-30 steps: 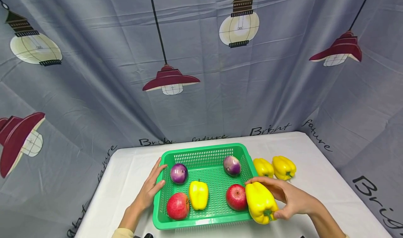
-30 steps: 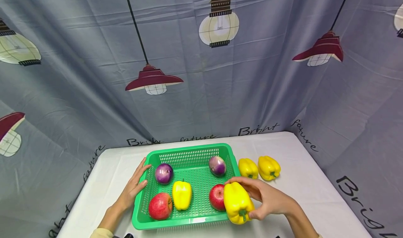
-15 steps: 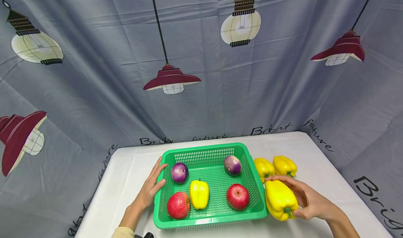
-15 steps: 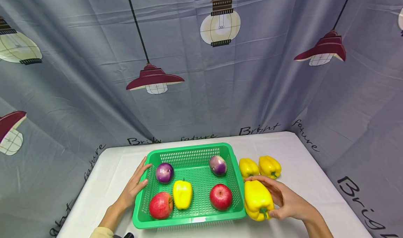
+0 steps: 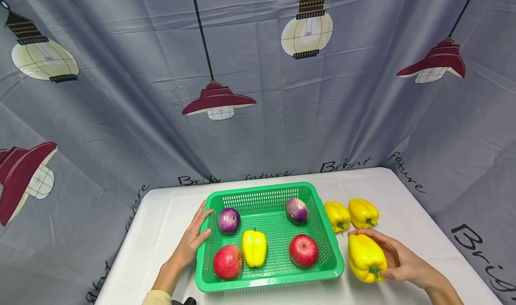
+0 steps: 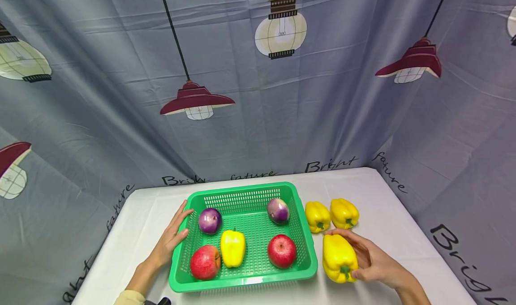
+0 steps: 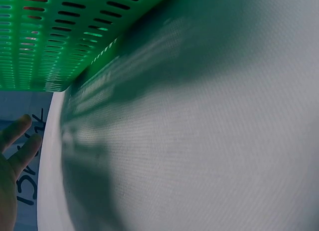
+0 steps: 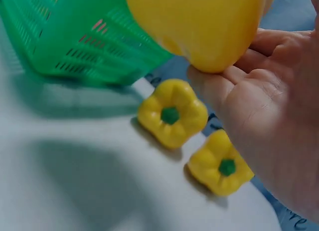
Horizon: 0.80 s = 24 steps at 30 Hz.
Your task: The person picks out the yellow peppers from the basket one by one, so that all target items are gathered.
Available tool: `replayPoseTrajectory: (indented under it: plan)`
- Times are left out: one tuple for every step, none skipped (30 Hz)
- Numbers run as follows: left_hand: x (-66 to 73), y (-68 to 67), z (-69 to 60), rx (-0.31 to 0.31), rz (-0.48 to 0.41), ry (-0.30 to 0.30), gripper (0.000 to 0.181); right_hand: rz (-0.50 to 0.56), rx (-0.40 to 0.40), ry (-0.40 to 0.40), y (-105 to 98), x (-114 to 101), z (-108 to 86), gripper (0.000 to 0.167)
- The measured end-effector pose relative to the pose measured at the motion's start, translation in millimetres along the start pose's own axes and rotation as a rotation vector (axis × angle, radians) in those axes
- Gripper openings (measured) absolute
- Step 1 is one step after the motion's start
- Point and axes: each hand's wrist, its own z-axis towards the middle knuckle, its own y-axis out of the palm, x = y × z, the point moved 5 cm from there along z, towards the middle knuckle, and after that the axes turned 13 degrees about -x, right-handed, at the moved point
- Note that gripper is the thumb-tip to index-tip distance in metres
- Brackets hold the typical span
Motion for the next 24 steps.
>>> replayPoseTrajectory:
  plan:
    - [-0.3, 0.0, 0.0, 0.000, -0.001, 0.003, 0.054, 0.007, 0.028, 0.040, -0.7, 3.5, -1.7, 0.082]
    - [-0.3, 0.1, -0.1, 0.000, -0.002, 0.003, 0.054, 0.020, 0.050, 0.084, -1.1, 7.3, -3.2, 0.081]
    - [-0.1, 0.1, -0.1, -0.002, -0.002, 0.003, 0.054, 0.038, 0.068, 0.128, -1.5, 11.2, -4.7, 0.081]
    - [0.1, -0.1, 0.0, -0.002, -0.001, 0.003, 0.054, 0.054, 0.071, 0.150, -2.1, 15.3, -5.9, 0.080]
    - [0.3, -0.3, 0.0, -0.002, 0.000, 0.005, 0.054, 0.065, 0.072, 0.167, -2.6, 19.0, -6.9, 0.080]
    - [0.3, -0.4, -0.1, -0.002, 0.001, 0.005, 0.054, 0.078, 0.072, 0.189, -3.0, 22.3, -7.4, 0.080]
    - [0.6, -0.7, 0.0, -0.002, 0.001, 0.006, 0.054, 0.100, 0.073, 0.210, -3.6, 25.8, -8.0, 0.079]
    - [0.7, -0.9, 0.0, -0.002, 0.002, 0.005, 0.054, 0.120, 0.065, 0.224, -3.9, 28.7, -7.9, 0.079]
    - [0.9, -1.2, 0.1, -0.001, 0.003, 0.006, 0.054, 0.133, 0.064, 0.237, -4.4, 31.3, -7.8, 0.080]
    - [1.1, -1.3, 0.1, 0.000, 0.004, 0.006, 0.054, 0.141, 0.066, 0.251, -5.2, 34.0, -7.8, 0.080]
    - [1.1, -1.2, -0.1, -0.001, 0.004, 0.005, 0.054, 0.145, 0.067, 0.264, -5.9, 36.5, -7.5, 0.080]
    - [1.3, -1.3, -0.2, 0.000, 0.005, 0.005, 0.054, 0.149, 0.067, 0.277, -6.5, 39.0, -7.0, 0.081]
    - [1.6, -1.3, -0.1, 0.000, 0.006, 0.005, 0.054, 0.144, 0.062, 0.278, -7.3, 41.0, -6.3, 0.082]
    - [1.7, -1.3, -0.2, -0.001, 0.006, 0.004, 0.054, 0.138, 0.056, 0.279, -8.2, 43.1, -5.6, 0.083]
    - [1.9, -1.3, -0.2, -0.002, 0.006, 0.003, 0.054, 0.132, 0.055, 0.279, -9.4, 45.0, -5.4, 0.084]
    - [2.1, -1.3, -0.3, -0.002, 0.005, 0.002, 0.054, 0.130, 0.053, 0.275, -10.6, 47.1, -5.0, 0.085]
    - [2.2, -1.3, -0.3, -0.002, 0.004, 0.001, 0.054, 0.128, 0.050, 0.266, -11.8, 49.1, -4.5, 0.085]
    - [2.3, -1.3, -0.4, -0.002, 0.003, 0.001, 0.054, 0.128, 0.044, 0.255, -12.9, 50.8, -4.0, 0.085]
    - [2.3, -1.4, -0.4, -0.001, 0.002, 0.000, 0.054, 0.129, 0.038, 0.240, -14.1, 52.5, -3.5, 0.086]
    - [2.5, -1.5, -0.2, -0.001, 0.002, 0.001, 0.054, 0.134, 0.032, 0.224, -15.2, 54.2, -3.1, 0.087]
    - [2.7, -1.5, -0.2, -0.001, 0.003, 0.001, 0.054, 0.141, 0.022, 0.207, -16.0, 55.9, -2.5, 0.087]
    - [2.3, -1.6, -0.2, -0.002, 0.005, 0.001, 0.054, 0.151, 0.019, 0.193, -16.9, 57.5, -1.8, 0.088]
    - [1.8, -1.6, -0.3, -0.002, 0.007, 0.002, 0.054, 0.158, 0.013, 0.178, -17.5, 58.9, -1.1, 0.088]
    - [1.4, -1.8, -0.4, -0.003, 0.009, 0.003, 0.054, 0.161, 0.002, 0.158, -18.0, 60.2, -0.3, 0.088]
